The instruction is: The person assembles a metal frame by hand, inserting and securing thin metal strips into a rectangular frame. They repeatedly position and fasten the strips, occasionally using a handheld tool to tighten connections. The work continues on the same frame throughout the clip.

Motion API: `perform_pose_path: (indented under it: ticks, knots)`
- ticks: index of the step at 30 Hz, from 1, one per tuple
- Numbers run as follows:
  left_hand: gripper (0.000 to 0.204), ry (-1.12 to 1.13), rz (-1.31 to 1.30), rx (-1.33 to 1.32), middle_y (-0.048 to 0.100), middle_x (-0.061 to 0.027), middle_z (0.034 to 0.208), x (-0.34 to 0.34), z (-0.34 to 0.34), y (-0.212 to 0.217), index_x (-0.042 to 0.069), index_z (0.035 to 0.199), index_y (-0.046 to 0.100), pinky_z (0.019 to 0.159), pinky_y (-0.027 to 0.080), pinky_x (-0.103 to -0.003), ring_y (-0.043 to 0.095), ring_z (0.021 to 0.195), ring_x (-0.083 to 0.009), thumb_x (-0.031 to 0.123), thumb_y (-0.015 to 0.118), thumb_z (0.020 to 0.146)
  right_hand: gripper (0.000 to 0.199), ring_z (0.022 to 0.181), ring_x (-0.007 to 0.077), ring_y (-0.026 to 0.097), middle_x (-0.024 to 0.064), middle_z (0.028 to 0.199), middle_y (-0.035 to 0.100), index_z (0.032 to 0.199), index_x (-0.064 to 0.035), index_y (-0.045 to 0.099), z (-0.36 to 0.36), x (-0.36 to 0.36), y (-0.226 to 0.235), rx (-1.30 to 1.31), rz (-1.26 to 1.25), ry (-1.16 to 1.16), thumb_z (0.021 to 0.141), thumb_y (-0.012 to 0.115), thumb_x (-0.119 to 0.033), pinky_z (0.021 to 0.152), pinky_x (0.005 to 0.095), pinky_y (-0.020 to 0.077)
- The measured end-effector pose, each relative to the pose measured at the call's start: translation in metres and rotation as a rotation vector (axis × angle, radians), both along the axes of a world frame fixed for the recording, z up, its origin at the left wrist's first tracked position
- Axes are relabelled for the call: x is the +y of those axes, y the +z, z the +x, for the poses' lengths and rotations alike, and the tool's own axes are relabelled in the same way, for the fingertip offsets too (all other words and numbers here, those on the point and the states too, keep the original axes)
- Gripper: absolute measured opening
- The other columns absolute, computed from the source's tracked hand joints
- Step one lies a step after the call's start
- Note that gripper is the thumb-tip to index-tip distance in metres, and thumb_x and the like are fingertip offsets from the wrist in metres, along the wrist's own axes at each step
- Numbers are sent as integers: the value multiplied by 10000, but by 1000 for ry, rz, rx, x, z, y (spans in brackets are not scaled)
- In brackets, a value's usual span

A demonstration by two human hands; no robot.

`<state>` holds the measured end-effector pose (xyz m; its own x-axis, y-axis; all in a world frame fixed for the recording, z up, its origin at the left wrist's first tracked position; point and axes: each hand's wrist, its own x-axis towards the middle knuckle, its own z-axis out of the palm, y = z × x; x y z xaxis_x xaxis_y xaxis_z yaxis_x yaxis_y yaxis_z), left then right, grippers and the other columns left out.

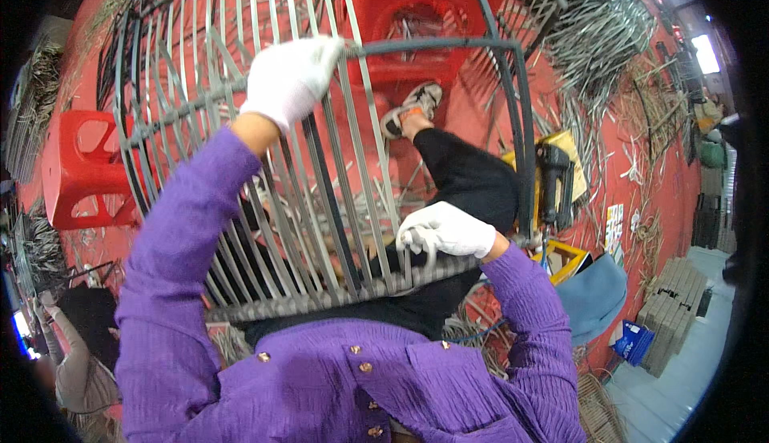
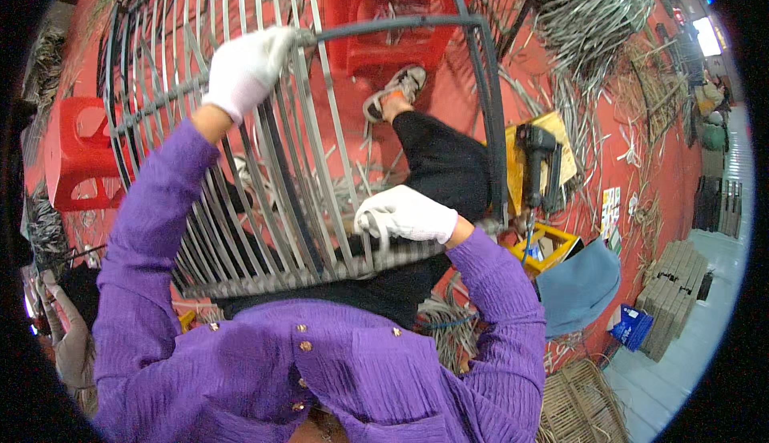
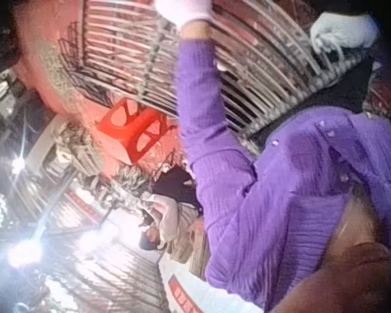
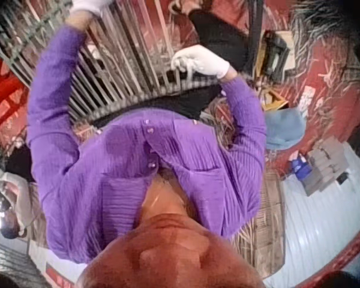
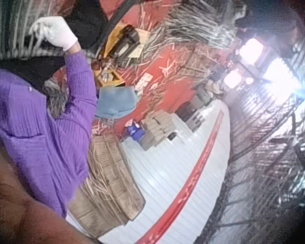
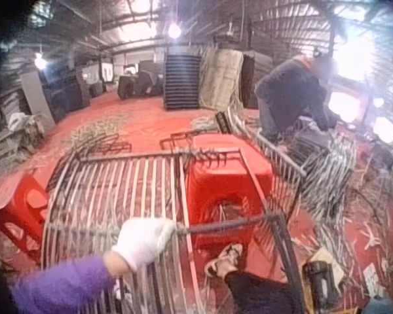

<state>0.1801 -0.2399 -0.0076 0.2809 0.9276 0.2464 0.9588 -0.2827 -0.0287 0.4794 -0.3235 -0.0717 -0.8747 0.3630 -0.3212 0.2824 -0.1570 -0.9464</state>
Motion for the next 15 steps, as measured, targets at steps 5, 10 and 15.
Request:
perform_pose_path:
  ticks: [5, 10, 15]
  knots:
    - [128, -80, 226, -83, 642, -78, 766, -5, -8, -27, 154, 1024, 594, 578, 520, -411, 668, 696, -281, 196, 497, 951, 199, 793, 257, 660, 104, 817, 660, 887, -44, 664, -60, 110, 71, 113, 746, -225, 953, 539, -184, 734, 359, 526]
    - [154, 8, 130, -43, 653, -60, 815, -5, -6, -15, 113, 1034, 626, 571, 527, -384, 671, 681, -251, 179, 537, 926, 314, 815, 262, 627, 126, 859, 634, 958, -11, 628, -116, 204, 74, -112, 1056, -72, 970, 558, -317, 770, 371, 487]
    - [182, -16, 248, -724, 640, -56, 848, -6, 11, -4, 130, 976, 682, 812, 494, -390, 627, 828, -230, 252, 691, 841, 372, 734, 217, 601, 112, 782, 630, 924, -9, 628, -120, 221, 49, -210, 891, 11, 965, 558, -372, 711, 352, 478]
